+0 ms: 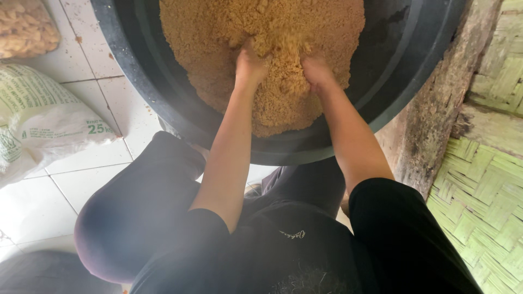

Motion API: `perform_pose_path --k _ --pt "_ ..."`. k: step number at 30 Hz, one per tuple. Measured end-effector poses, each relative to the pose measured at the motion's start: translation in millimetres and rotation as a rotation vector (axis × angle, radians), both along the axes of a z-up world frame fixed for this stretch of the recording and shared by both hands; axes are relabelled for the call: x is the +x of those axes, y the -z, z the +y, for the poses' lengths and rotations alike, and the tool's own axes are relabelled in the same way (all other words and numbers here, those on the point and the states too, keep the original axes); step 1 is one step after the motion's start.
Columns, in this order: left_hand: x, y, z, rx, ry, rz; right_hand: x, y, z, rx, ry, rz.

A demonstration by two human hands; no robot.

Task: The person mixes a large quantity of grain in a black basin using both hands, breaking up clumps and ensuring even distribution. The person then wipes their hands with a cloth.

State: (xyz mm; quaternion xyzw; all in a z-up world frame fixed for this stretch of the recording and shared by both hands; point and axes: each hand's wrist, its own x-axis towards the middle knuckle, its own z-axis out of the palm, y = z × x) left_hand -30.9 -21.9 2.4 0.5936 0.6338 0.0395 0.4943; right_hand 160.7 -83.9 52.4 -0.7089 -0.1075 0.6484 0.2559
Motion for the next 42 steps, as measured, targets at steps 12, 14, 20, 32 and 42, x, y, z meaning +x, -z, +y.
perform_pose_path --k 12,14,20,32,42 --pt "-48 -27 29 0.277 -0.223 0.311 87 14 37 -0.05 -0.257 0.026" --pt "-41 -43 43 0.171 -0.17 0.337 86 35 40 -0.095 -0.17 0.135" --pt "-36 -68 66 -0.197 -0.238 0.267 58 56 58 -0.196 0.045 0.231" --pt "-37 -33 79 -0.323 -0.524 -0.245 -51 51 100 0.182 0.276 0.616" --pt "-33 -54 100 -0.1 -0.583 -0.714 -27 -4 128 0.43 0.25 0.546"
